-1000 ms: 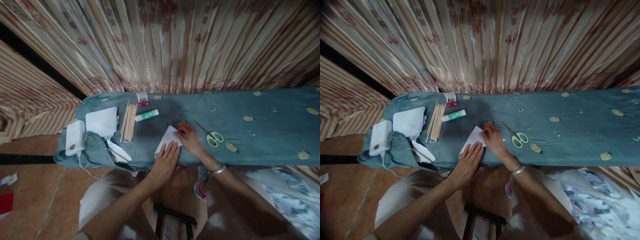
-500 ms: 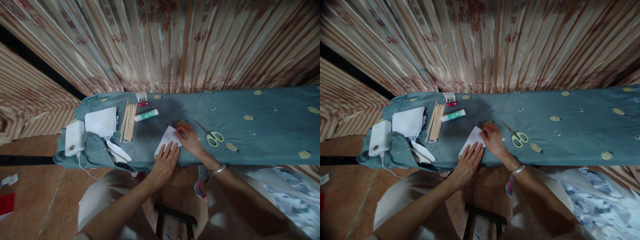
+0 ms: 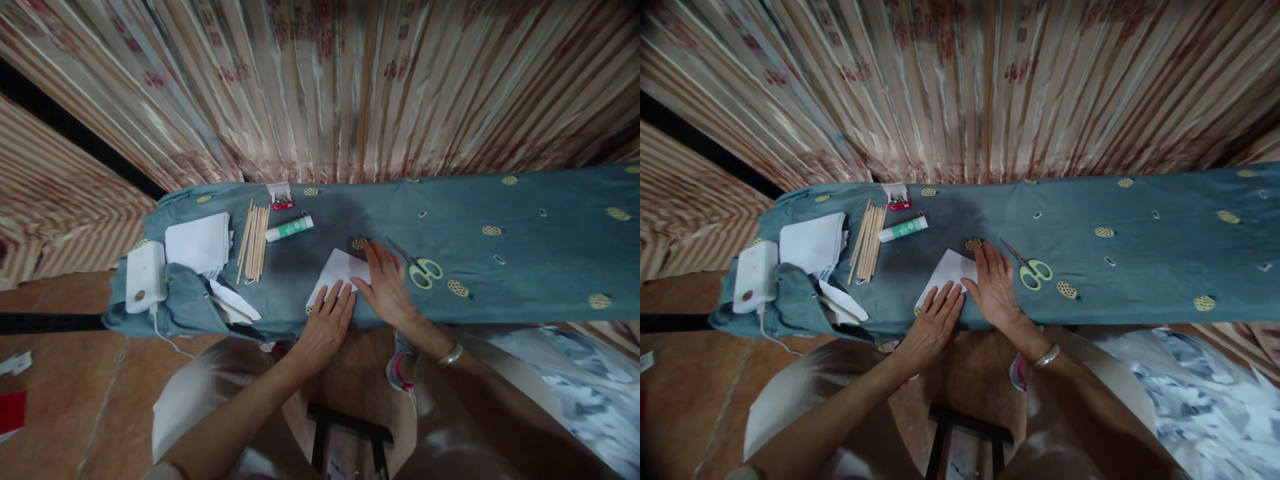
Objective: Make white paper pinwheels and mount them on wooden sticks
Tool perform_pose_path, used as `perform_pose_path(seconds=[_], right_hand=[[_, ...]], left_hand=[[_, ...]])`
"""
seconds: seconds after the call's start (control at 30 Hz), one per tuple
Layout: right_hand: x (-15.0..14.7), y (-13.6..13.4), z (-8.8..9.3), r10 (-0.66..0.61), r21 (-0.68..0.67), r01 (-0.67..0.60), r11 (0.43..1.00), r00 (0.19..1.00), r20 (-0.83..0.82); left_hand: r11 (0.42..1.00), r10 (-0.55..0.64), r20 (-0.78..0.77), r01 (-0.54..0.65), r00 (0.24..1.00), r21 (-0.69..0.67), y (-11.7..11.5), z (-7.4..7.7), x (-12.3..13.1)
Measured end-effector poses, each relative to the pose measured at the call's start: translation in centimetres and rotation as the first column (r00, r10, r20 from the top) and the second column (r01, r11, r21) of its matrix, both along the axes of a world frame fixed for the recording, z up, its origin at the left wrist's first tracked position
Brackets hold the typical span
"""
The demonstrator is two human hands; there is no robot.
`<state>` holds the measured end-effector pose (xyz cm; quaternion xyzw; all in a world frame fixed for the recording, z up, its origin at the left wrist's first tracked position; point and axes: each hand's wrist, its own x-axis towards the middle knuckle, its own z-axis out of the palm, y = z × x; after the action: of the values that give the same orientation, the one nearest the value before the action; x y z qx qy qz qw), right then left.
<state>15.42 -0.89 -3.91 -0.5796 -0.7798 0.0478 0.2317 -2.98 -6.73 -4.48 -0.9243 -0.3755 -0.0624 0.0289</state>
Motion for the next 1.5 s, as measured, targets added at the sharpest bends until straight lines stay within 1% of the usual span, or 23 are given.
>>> perform_pose_path(seconds=[0.13, 0.2, 0.27, 0.33, 0.43, 0.5, 0.57, 0.63, 0.7, 0.77, 0.83, 0.93, 1.03, 1.13, 1.2, 1.23, 1.27, 1.3, 1.37, 1.43, 1.5], right_hand=[[3.2, -0.7, -0.5, -0.119, 0.016, 0.118, 0.993, 0.992, 0.045], [4.8, -0.8, -0.7, -0.174, 0.026, 0.173, 0.985, 0.983, 0.054], [6.0, -0.9, -0.9, -0.203, 0.034, 0.202, 0.979, 0.978, 0.045], [6.6, -0.9, -1.0, -0.213, 0.042, 0.211, 0.977, 0.977, 0.032], [6.5, -0.8, -0.8, -0.198, 0.046, 0.197, 0.979, 0.98, 0.013], [5.9, -0.7, -0.4, -0.162, 0.03, 0.163, 0.986, 0.987, -0.021], [5.0, -0.5, 0.1, -0.094, -0.003, 0.094, 0.996, 0.992, -0.083], [4.1, -0.3, 0.7, -0.017, -0.048, 0.01, 0.999, 0.985, -0.169], [3.4, 0.2, 1.3, 0.021, -0.118, -0.055, 0.992, 0.963, -0.268], [3.2, 0.8, 1.8, -0.004, -0.222, -0.083, 0.972, 0.93, -0.367], [3.3, 1.4, 2.2, -0.052, -0.309, -0.093, 0.946, 0.901, -0.431], [3.8, 2.1, 2.5, -0.077, -0.371, -0.13, 0.92, 0.867, -0.493], [4.2, 2.1, 2.7, -0.077, -0.423, -0.21, 0.881, 0.821, -0.566], [4.5, 1.3, 3.3, -0.112, -0.488, -0.301, 0.819, 0.751, -0.651], [4.8, 0.5, 4.0, -0.165, -0.506, -0.341, 0.792, 0.679, -0.716], [4.9, 0.0, 4.4, -0.178, -0.493, -0.341, 0.801, 0.65, -0.738], [5.0, -0.4, 4.8, -0.168, -0.455, -0.31, 0.835, 0.643, -0.747], [5.1, -1.0, 5.3, -0.129, -0.397, -0.272, 0.877, 0.661, -0.739], [5.1, -2.1, 5.9, -0.025, -0.249, -0.2, 0.948, 0.729, -0.684], [4.8, -3.3, 6.2, 0.085, -0.119, -0.189, 0.975, 0.805, -0.587], [4.3, -4.4, 6.0, 0.179, -0.055, -0.231, 0.971, 0.863, -0.472]], left_hand=[[1.0, -0.017, -0.006, 0.017, 1.0, -0.003, -0.2, 0.2, -1.0], [1.0, -0.004, -0.007, 0.004, 1.0, -0.03, -0.8, 0.3, -1.9], [0.998, 0.016, -0.007, -0.016, 1.0, -0.063, -1.6, 0.2, -3.1], [0.997, 0.039, 0.016, -0.038, 0.999, -0.061, -2.5, 0.1, -4.4], [0.995, 0.096, 0.042, -0.096, 0.994, -0.02, -3.8, -0.2, -5.6], [0.992, 0.123, 0.048, -0.123, 0.991, -0.001, -4.4, -0.4, -5.9], [0.99, 0.138, 0.05, -0.138, 0.989, 0.0, -4.7, -0.5, -5.8], [0.989, 0.15, 0.053, -0.15, 0.987, -0.011, -4.8, -0.6, -5.6], [0.987, 0.161, 0.056, -0.16, 0.985, -0.025, -4.7, -0.7, -5.5], [0.985, 0.172, 0.065, -0.169, 0.983, -0.046, -4.7, -0.6, -5.5], [0.983, 0.175, 0.085, -0.168, 0.981, -0.076, -4.6, -0.3, -5.5], [0.981, 0.172, 0.146, -0.156, 0.974, -0.119, -4.6, 0.2, -5.5], [0.977, 0.185, 0.211, -0.157, 0.96, -0.146, -4.7, 0.5, -5.4], [0.975, 0.198, 0.261, -0.163, 0.945, -0.15, -4.6, 0.8, -5.2], [0.974, 0.217, 0.293, -0.187, 0.931, -0.127, -4.3, 1.4, -4.9], [0.973, 0.228, 0.313, -0.205, 0.922, -0.106, -3.9, 2.0, -4.6], [0.973, 0.233, 0.337, -0.219, 0.912, -0.078, -3.5, 2.7, -4.2], [0.972, 0.229, 0.367, -0.23, 0.902, -0.041, -3.0, 3.6, -3.6], [0.978, 0.158, 0.429, -0.202, 0.889, 0.059, -1.8, 5.4, -2.2], [0.972, 0.068, 0.435, -0.158, 0.898, 0.175, -0.6, 7.1, -0.4], [0.968, -0.003, 0.365, -0.089, 0.931, 0.233, 0.4, 8.2, 1.3]])
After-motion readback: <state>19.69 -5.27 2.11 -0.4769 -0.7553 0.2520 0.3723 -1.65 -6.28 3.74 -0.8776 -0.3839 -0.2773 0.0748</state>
